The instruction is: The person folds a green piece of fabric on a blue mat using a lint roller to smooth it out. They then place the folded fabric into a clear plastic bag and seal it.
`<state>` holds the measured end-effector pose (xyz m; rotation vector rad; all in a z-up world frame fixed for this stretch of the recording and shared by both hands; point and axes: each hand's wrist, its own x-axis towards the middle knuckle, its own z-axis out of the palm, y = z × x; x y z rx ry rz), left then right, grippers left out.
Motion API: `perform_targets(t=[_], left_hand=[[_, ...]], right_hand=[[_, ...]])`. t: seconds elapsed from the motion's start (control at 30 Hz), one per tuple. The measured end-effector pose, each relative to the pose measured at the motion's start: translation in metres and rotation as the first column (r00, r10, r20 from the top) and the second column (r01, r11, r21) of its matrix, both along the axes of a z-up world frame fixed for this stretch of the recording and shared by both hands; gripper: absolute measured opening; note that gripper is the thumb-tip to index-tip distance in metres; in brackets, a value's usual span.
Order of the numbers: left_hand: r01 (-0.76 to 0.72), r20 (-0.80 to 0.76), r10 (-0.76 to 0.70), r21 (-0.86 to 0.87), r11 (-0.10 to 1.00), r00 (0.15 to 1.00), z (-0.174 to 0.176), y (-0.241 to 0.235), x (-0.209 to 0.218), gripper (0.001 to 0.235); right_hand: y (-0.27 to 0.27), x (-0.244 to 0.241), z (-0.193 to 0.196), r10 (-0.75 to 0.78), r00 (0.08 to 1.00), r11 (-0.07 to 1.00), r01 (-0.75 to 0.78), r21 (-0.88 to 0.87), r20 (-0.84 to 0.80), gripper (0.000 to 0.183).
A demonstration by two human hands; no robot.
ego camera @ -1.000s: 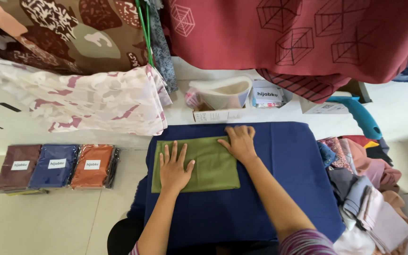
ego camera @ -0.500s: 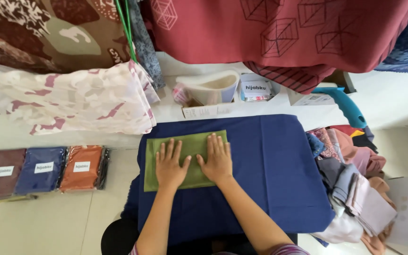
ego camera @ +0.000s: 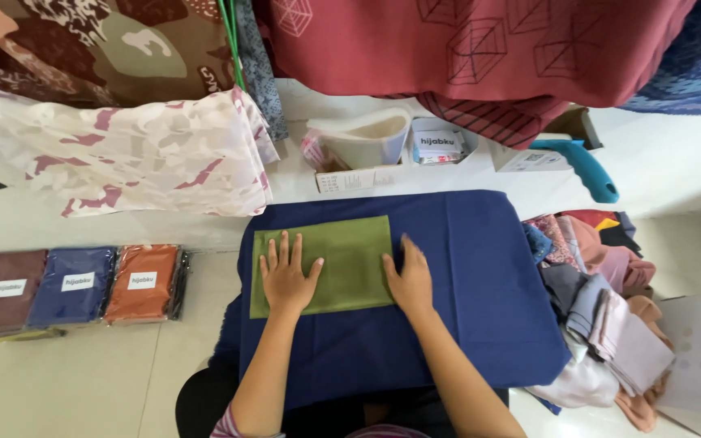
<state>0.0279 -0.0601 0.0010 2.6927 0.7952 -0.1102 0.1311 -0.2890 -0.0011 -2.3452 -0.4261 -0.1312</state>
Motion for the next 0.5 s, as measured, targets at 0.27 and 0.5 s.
perform_targets(t=[0.27, 0.5], left_hand=[[-0.019, -0.034, 0.019, 0.001, 1.000, 0.999, -0.034, 0.015, 0.024, 0.080], [0.142, 0.081, -0.148, 0.080, 0.987, 0.986, 0.016, -0.008, 0.071, 0.069]], right_hand=[[-0.032, -0.006, -0.041, -0.118, 0.846, 0.985, 0.034, -0.168, -0.520, 0.055], [-0.018, -0.008, -0.018, 0.095, 0.837, 0.995, -0.073, 0.061, -0.539, 0.037]])
